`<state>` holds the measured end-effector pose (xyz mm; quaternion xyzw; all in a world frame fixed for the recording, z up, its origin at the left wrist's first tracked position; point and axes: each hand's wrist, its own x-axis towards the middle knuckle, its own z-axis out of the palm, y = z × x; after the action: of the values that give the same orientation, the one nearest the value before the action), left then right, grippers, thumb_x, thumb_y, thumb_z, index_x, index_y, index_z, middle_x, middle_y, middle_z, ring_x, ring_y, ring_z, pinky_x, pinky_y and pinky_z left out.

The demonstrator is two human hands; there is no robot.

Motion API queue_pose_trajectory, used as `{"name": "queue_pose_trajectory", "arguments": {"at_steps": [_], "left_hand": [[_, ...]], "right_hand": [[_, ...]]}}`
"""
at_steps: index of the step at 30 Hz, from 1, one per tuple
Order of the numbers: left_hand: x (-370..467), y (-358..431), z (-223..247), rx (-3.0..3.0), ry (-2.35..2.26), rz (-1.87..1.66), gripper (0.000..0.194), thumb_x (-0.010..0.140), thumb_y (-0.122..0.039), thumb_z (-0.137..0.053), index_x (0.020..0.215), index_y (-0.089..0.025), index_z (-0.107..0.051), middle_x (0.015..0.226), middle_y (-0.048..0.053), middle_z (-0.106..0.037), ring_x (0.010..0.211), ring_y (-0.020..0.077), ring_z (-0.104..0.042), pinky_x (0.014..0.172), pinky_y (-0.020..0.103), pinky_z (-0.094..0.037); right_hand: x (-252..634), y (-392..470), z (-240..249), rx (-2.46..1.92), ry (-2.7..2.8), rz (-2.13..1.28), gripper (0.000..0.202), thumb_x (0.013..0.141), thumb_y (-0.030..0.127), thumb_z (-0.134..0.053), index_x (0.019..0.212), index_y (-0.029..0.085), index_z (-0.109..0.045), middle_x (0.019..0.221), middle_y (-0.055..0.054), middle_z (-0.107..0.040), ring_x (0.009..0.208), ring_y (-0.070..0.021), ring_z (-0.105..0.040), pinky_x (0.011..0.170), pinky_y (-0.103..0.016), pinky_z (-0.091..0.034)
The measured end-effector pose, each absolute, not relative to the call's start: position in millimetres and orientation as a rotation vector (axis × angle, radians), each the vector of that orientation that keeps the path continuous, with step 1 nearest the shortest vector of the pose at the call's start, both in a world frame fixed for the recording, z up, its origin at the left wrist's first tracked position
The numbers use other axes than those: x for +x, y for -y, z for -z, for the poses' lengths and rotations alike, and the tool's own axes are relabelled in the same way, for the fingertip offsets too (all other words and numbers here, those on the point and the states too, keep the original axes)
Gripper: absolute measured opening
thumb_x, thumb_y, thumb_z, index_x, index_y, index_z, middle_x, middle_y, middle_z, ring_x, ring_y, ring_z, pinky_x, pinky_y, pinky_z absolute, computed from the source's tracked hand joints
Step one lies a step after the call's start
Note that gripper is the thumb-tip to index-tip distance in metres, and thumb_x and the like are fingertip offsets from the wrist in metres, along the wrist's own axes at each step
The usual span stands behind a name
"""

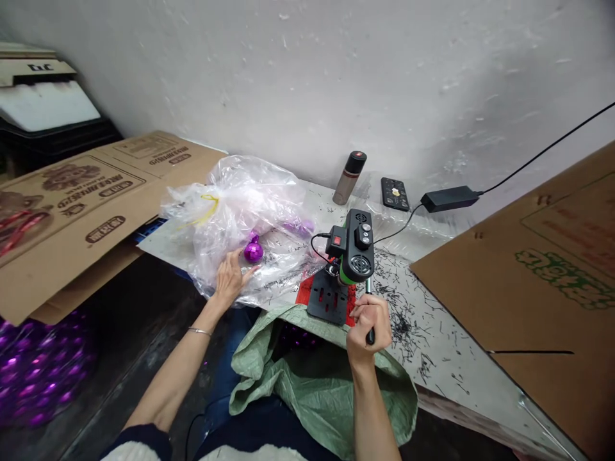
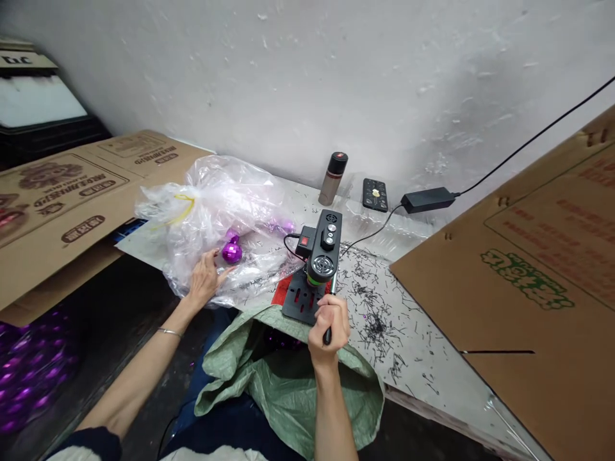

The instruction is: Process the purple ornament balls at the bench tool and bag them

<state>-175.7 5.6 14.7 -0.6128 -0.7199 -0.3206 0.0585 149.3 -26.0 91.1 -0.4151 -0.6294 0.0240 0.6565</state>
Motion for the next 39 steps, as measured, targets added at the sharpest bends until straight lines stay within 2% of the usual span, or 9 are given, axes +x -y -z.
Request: {"name": "queue_pose_trajectory", "arguments": {"at_steps": [6,12,15,19,21,27,30,35,39], "left_hand": [[-179,-34,-17,-2.0,2.158,0.778,0.058,0.093,-0.051,-0.068,0.142,-0.021,-0.062,0.132,0.021,-0.064,0.119,0.0373,-0.066,0.097,0.044,-0.053],[-179,-57,-27,-2.119,2.192,0.891,0.048,0.086,-0.03,-0.07,0.132,-0.017,-0.064,0.137,0.022,-0.066,0.12,0.0373,-0.066,0.101,0.048,-0.053],[-178,-60,-39,-2.011,2.262,1.355,0.054,0.082,-0.034,-0.074,0.131,-0.016,-0.062,0.13,0.018,-0.069,0.115,0.0329,-0.068,0.098,0.045,-0.056],[-159,-34,-62,-1.752,2.269,2.376,0.06,0.084,-0.047,-0.071,0.137,-0.02,-0.058,0.122,0.011,-0.071,0.091,0.0211,-0.072,0.073,0.032,-0.06],[-139,-9,-71,-1.769,2.275,2.749,0.058,0.088,-0.051,-0.068,0.138,-0.022,-0.06,0.116,0.01,-0.074,0.08,0.0188,-0.072,0.065,0.031,-0.059],[-52,49,-56,-2.061,2.497,3.069,0.051,0.093,-0.063,-0.064,0.122,-0.021,-0.071,0.113,0.014,-0.078,0.096,0.0306,-0.077,0.08,0.046,-0.065],[-23,46,-36,-2.054,2.561,3.077,0.057,0.09,-0.064,-0.069,0.127,-0.021,-0.069,0.121,0.015,-0.076,0.103,0.0313,-0.076,0.087,0.047,-0.065],[-9,18,-18,-2.031,2.666,2.643,0.073,0.083,-0.066,-0.074,0.14,-0.022,-0.061,0.14,0.013,-0.068,0.12,0.0308,-0.07,0.097,0.042,-0.061],[-6,1,-15,-2.239,2.567,2.293,0.069,0.084,-0.059,-0.076,0.137,-0.018,-0.06,0.131,0.013,-0.072,0.119,0.0284,-0.071,0.106,0.042,-0.056]], "right_hand": [[149,25,-89,-0.913,1.404,-0.076,0.035,0.102,0.014,-0.043,0.069,0.021,-0.053,0.075,0.0,-0.058,0.071,-0.0144,-0.059,0.062,-0.029,-0.044],[146,25,-93,-0.931,1.407,-0.048,0.037,0.103,0.016,-0.042,0.067,0.022,-0.052,0.068,0.0,-0.055,0.072,-0.0167,-0.062,0.065,-0.031,-0.045],[146,25,-101,-0.912,1.427,-0.022,0.038,0.103,0.015,-0.041,0.066,0.023,-0.049,0.063,0.002,-0.051,0.07,-0.0167,-0.061,0.065,-0.032,-0.045],[145,25,-109,-0.892,1.444,-0.022,0.038,0.103,0.013,-0.04,0.068,0.023,-0.049,0.064,0.002,-0.051,0.07,-0.0157,-0.061,0.065,-0.031,-0.045],[144,25,-110,-0.895,1.433,-0.029,0.038,0.103,0.012,-0.04,0.068,0.023,-0.048,0.064,0.003,-0.05,0.071,-0.0154,-0.061,0.065,-0.03,-0.045],[145,27,-103,-0.94,1.433,-0.048,0.036,0.103,0.014,-0.041,0.069,0.023,-0.049,0.067,0.002,-0.053,0.073,-0.0155,-0.06,0.067,-0.031,-0.045],[146,28,-103,-0.933,1.461,-0.041,0.034,0.102,0.013,-0.041,0.071,0.023,-0.05,0.069,0.001,-0.055,0.073,-0.0152,-0.06,0.068,-0.031,-0.046],[145,29,-108,-0.928,1.479,-0.04,0.033,0.101,0.012,-0.04,0.071,0.024,-0.049,0.07,0.002,-0.054,0.07,-0.0148,-0.059,0.064,-0.03,-0.044],[146,30,-107,-0.926,1.485,-0.05,0.032,0.101,0.011,-0.04,0.073,0.023,-0.049,0.074,0.001,-0.056,0.071,-0.0145,-0.058,0.063,-0.029,-0.043]]}}
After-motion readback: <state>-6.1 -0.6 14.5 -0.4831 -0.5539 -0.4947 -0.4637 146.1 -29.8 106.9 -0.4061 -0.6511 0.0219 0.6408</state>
